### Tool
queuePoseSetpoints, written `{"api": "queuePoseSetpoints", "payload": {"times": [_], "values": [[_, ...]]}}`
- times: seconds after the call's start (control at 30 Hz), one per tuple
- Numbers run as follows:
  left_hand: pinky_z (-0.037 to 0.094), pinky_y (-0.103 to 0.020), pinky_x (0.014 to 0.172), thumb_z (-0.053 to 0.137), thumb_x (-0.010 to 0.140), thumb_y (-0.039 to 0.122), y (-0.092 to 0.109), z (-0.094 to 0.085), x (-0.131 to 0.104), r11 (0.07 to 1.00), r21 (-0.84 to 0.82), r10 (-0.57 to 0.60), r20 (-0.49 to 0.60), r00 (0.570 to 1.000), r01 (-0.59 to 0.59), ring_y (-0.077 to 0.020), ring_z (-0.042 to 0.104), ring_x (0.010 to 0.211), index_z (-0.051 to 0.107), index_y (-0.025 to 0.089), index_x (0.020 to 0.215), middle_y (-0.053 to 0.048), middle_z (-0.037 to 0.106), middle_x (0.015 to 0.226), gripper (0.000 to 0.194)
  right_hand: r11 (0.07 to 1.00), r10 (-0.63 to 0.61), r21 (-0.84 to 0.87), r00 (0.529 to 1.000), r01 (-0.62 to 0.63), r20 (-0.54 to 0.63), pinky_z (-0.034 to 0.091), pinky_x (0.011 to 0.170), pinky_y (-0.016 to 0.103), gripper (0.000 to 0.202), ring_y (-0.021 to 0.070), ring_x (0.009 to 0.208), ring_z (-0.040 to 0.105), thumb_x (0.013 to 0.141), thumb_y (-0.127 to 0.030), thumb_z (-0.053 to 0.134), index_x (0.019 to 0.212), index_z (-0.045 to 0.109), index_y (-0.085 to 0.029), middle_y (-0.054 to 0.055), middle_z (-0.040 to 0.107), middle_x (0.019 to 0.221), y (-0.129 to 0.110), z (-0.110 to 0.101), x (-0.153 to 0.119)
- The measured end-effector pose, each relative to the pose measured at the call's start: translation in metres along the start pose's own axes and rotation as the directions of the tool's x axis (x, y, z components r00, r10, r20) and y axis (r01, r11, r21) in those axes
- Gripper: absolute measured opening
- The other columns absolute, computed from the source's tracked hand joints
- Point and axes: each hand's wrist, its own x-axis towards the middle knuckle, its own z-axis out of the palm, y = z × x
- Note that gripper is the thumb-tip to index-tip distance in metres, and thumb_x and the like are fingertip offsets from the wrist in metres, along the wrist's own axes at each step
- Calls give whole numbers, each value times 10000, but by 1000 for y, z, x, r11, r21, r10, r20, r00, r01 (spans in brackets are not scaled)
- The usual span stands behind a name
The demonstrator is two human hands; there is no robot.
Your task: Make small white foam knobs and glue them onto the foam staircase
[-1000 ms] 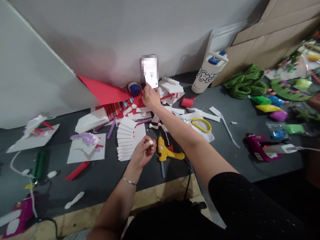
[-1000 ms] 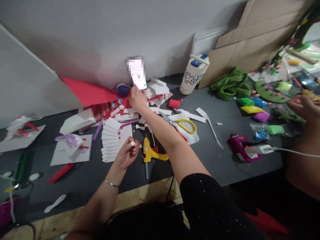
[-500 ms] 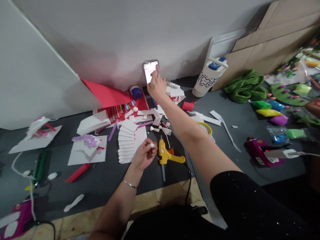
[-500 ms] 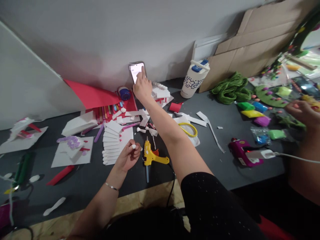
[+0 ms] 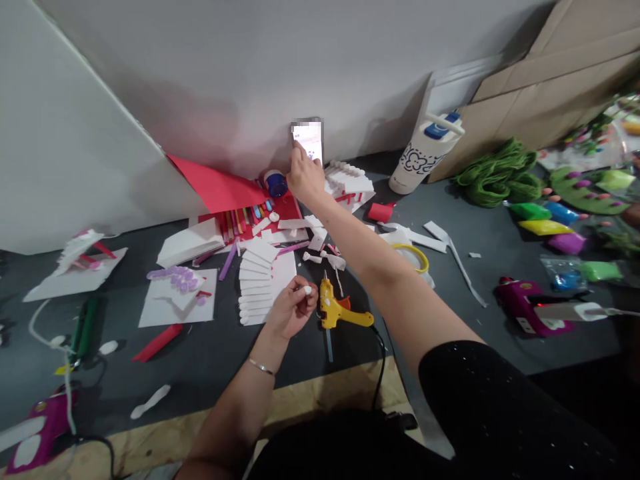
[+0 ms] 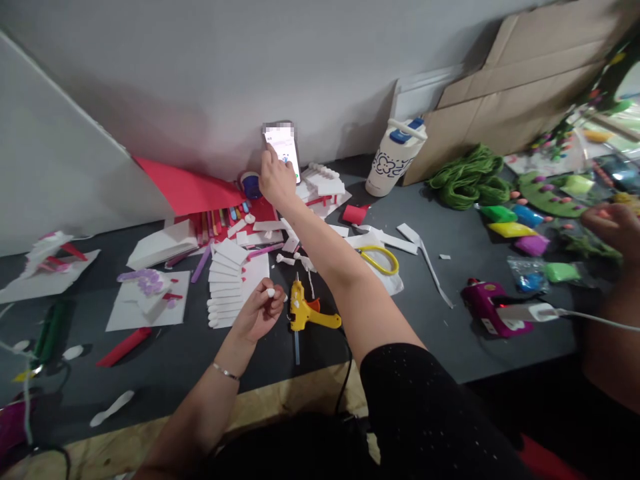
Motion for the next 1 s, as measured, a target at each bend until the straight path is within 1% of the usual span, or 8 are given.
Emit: {"api": "queuePoseSetpoints", "payload": {"times": [0.1, 0.13, 0.3, 0.47, 0.57, 0.73, 0.87, 1.0], "values": [[316, -133, 499, 1008, 609, 292, 0, 0, 0, 1000, 0, 4, 5, 1000, -4, -44, 476, 583, 571, 180, 805, 35, 577, 697, 492, 999, 26, 19, 1000, -26, 9, 451, 1091, 594, 490, 339, 1223, 664, 905, -26, 299, 1326, 545, -65, 249, 578, 1502, -3, 0, -9], [317, -133, 498, 1006, 611, 292, -1, 0, 0, 1000, 2, 6, 7, 1000, -6, -45, 476, 584, 570, 181, 803, 35, 576, 698, 490, 999, 32, 21, 999, -32, 17, 450, 1097, 582, 487, 334, 1227, 664, 911, -31, 300, 1330, 546, -61, 250, 567, 1523, -5, 0, -13], [320, -131, 498, 1005, 611, 289, 0, 0, 1, 1000, 11, 8, 11, 1000, -8, -44, 470, 584, 566, 180, 804, 34, 581, 700, 491, 999, 41, 8, 994, -42, 103, 457, 1087, 549, 448, 345, 1220, 676, 934, -79, 355, 1335, 552, -42, 294, 375, 1685, -12, 0, -31], [313, -128, 501, 1004, 607, 291, 1, 2, 1, 1000, 9, -1, 4, 1000, 0, -42, 462, 583, 560, 183, 799, 38, 573, 696, 496, 998, 51, 19, 988, -55, 143, 453, 1086, 537, 465, 347, 1239, 685, 925, -68, 357, 1342, 562, -40, 300, 445, 1642, -14, -2, -43], [314, -131, 496, 1004, 604, 295, 1, 3, 1, 1000, 15, -4, 10, 1000, 4, -43, 460, 580, 562, 183, 793, 37, 575, 699, 494, 997, 75, 7, 984, -77, 161, 442, 1100, 541, 454, 350, 1296, 659, 933, -68, 352, 1334, 562, -31, 321, 421, 1649, -13, -3, -51], [327, -132, 500, 1003, 606, 298, 0, 2, 1, 1000, 24, 6, 3, 1000, -6, -42, 462, 581, 580, 183, 812, 39, 573, 705, 485, 996, 83, -35, 965, -77, 248, 435, 1112, 547, 439, 344, 1234, 692, 934, -75, 384, 1333, 561, -32, 324, 429, 1644, -6, 3, -59], [334, -135, 506, 996, 618, 305, 0, 1, 2, 1000, 31, 4, 17, 1000, -4, -42, 462, 586, 577, 182, 813, 38, 569, 720, 477, 995, 100, -53, 968, -90, 231, 419, 1124, 555, 431, 353, 1273, 675, 946, -82, 383, 1336, 557, -20, 350, 405, 1646, 0, 7, -61], [333, -138, 504, 1002, 607, 306, 0, 0, 2, 1000, 30, 0, 11, 1000, 0, -44, 458, 585, 574, 182, 811, 37, 566, 714, 490, 992, 126, -55, 965, -116, 229, 412, 1126, 543, 416, 351, 1238, 692, 959, -98, 379, 1323, 558, -6, 359, 419, 1633, 2, 9, -63]]}}
